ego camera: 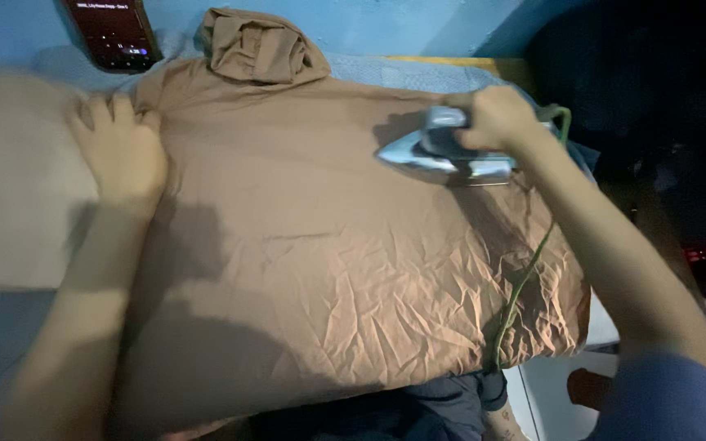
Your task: The person irons a brown shirt laid out on a bed. They use a handheld iron to smooth the fabric, moving it back and forth across the surface while occasionally adjusting the shirt with their other hand.
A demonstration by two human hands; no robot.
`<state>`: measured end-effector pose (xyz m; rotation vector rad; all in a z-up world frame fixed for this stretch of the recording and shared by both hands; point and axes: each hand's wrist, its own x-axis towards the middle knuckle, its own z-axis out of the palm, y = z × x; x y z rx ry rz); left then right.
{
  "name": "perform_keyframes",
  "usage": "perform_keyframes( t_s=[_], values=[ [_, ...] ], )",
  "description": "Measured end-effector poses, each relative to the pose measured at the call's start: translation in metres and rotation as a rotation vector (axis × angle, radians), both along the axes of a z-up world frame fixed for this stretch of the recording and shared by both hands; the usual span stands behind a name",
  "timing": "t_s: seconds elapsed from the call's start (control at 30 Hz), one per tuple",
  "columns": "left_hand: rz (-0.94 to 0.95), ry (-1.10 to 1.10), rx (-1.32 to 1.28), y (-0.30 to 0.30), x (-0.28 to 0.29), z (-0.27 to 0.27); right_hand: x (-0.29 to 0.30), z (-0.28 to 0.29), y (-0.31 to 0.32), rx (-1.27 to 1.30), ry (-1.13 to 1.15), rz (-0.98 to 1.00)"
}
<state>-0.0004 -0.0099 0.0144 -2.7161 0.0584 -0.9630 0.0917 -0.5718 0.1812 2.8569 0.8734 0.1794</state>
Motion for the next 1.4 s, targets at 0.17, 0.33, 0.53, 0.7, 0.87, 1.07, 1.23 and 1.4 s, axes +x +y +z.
perform_keyframes(
  t_s=[0.17,0.33,0.53,0.7,0.87,1.07,1.23,1.4],
  values=[
    [-0.009,-0.012,-0.005,-0.005,0.004,0.004,-0.019,-0.004,0.096,0.04,0.032,0.176],
    [0.086,0.004,0.037,-0.012,0.006,0.006,-0.032,-0.006,0.197,0.01,0.105,0.189],
    [0.061,0.047,-0.023,-0.009,0.011,0.006,-0.034,-0.014,0.265,0.269,-0.04,0.426],
    [0.112,0.076,0.003,-0.007,0.011,0.001,-0.03,-0.021,0.29,0.226,-0.082,0.309],
    [0.047,0.064,0.008,0.005,0.012,-0.003,-0.034,-0.02,0.271,0.344,-0.122,0.34],
    [0.139,0.064,0.101,0.012,0.017,-0.023,-0.041,-0.012,0.176,0.226,-0.106,0.178],
    [0.081,0.07,0.049,0.026,0.013,-0.031,-0.041,-0.003,0.079,0.041,-0.088,-0.08],
    [0.1,0.03,0.135,0.027,0.009,-0.033,-0.026,0.0,-0.015,0.096,-0.192,-0.201]
  ],
)
